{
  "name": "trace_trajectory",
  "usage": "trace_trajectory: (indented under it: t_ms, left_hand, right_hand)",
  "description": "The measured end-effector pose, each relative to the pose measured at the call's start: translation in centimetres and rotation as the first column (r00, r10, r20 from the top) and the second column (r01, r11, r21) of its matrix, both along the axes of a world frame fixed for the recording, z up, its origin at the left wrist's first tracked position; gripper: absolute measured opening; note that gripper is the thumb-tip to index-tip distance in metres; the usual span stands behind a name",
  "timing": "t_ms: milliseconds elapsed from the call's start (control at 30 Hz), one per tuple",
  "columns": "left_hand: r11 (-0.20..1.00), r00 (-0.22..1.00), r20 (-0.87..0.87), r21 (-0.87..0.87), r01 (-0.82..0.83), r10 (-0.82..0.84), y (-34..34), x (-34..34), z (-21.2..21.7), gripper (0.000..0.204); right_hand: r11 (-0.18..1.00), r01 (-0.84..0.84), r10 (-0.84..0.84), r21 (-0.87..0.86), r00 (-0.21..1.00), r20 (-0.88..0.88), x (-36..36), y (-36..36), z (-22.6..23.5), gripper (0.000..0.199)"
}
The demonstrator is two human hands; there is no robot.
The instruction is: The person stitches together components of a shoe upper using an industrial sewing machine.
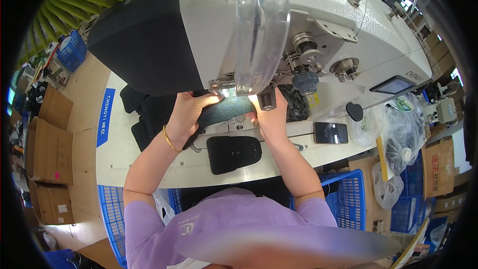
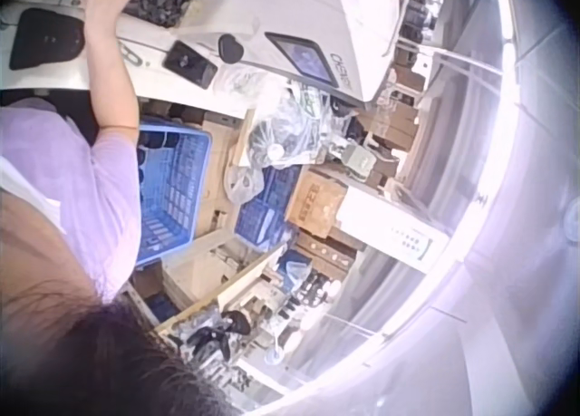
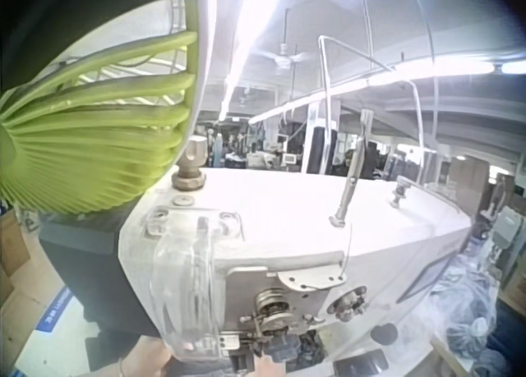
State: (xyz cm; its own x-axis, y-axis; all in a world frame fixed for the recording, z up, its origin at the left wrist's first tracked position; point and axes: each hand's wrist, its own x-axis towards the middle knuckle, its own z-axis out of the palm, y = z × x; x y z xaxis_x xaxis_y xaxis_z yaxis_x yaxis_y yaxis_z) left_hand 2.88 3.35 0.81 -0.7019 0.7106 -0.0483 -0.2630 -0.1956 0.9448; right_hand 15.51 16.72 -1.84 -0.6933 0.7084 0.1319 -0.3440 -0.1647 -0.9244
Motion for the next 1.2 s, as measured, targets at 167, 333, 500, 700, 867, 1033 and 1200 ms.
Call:
trace_trajectory:
  t_ms: [167, 333, 500, 700, 867, 1033, 1200]
  left_hand:
    - [0.998, 1.000, -0.002, -0.056, 0.002, -0.002, -0.2, -0.2, -0.1, 0.016]
    - [0.999, 0.999, 0.022, 0.007, -0.038, 0.038, 0.0, 0.1, 0.3, 0.013]
    - [0.997, 0.998, 0.070, -0.074, -0.004, 0.010, -0.5, 0.2, 1.0, 0.008]
    - [0.999, 0.971, 0.239, 0.034, -0.013, 0.004, -1.0, 0.0, 0.0, 0.009]
    - [0.997, 0.994, 0.081, 0.002, 0.078, -0.078, -0.8, 0.1, -0.3, 0.011]
    - [0.990, 0.986, 0.095, 0.034, 0.134, -0.136, -0.6, -0.6, -1.0, 0.022]
    - [0.980, 0.972, 0.131, -0.017, 0.197, -0.193, -3.2, 2.6, -1.1, 0.032]
  right_hand:
    - [1.000, 0.015, -0.015, -0.016, 0.999, 0.033, -0.1, -0.2, 0.4, 0.016]
    - [1.000, -0.005, 0.005, -0.017, 0.999, 0.036, 0.1, -0.1, 0.6, 0.016]
    - [1.000, -0.018, 0.017, 0.012, 0.999, 0.042, 0.2, -0.3, 0.8, 0.017]
    - [1.000, 0.015, -0.015, 0.003, 0.993, 0.118, 0.9, 0.0, 0.9, 0.016]
    - [0.990, 0.021, -0.034, 0.139, 0.995, 0.091, 0.4, 0.0, 1.1, 0.021]
    - [0.999, -0.038, 0.035, 0.033, 0.996, 0.082, 1.0, 0.2, 1.5, 0.019]
    - [0.993, -0.113, 0.110, 0.017, 0.984, 0.143, 3.6, -2.1, 1.1, 0.025]
